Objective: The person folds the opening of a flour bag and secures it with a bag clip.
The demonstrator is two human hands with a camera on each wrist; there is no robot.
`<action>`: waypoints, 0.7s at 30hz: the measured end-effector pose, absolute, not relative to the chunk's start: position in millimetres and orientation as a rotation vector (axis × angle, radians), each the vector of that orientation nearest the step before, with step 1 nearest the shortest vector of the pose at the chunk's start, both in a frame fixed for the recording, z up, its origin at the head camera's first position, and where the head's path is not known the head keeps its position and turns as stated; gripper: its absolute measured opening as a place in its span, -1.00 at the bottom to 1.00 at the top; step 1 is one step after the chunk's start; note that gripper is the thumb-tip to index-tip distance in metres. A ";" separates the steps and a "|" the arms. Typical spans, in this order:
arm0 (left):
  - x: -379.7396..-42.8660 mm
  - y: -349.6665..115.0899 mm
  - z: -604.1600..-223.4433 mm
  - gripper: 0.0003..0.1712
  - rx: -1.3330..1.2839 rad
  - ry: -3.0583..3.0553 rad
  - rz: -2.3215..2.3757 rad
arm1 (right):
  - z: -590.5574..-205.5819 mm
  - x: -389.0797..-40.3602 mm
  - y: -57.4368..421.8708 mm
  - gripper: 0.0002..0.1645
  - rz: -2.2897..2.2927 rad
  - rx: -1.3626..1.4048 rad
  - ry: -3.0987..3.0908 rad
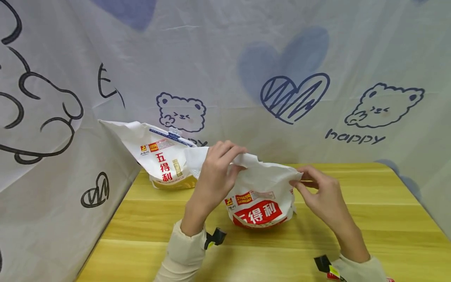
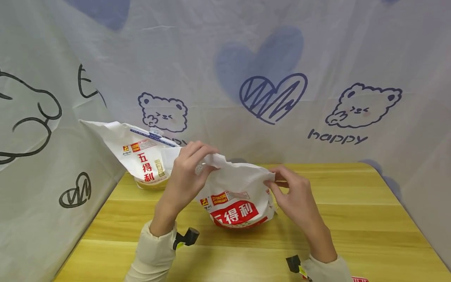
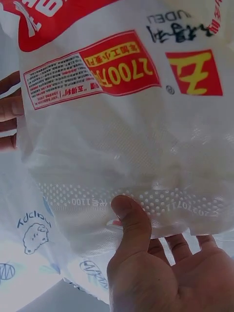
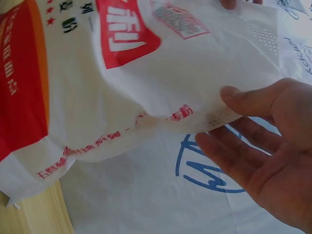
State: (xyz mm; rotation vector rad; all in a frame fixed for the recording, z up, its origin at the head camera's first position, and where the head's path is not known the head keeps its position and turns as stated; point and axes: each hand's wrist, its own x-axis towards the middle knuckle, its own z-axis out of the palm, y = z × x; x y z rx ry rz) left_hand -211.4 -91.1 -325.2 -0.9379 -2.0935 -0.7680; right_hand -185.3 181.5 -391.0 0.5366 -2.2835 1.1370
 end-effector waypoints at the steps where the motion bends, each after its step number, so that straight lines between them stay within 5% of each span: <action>1: -211.8 -90.9 -324.8 -0.65 -0.936 -2.088 -0.753 | -391.4 -185.7 181.1 -0.64 1.113 0.536 -2.272; 16: -204.5 -99.5 -328.2 -0.72 -0.988 -2.059 -0.741 | -390.1 -184.6 185.0 -0.64 1.030 0.606 -2.200; 21: -195.2 -106.4 -330.2 -0.59 -0.991 -2.117 -0.775 | -386.9 -182.5 188.3 -0.69 1.143 0.657 -2.246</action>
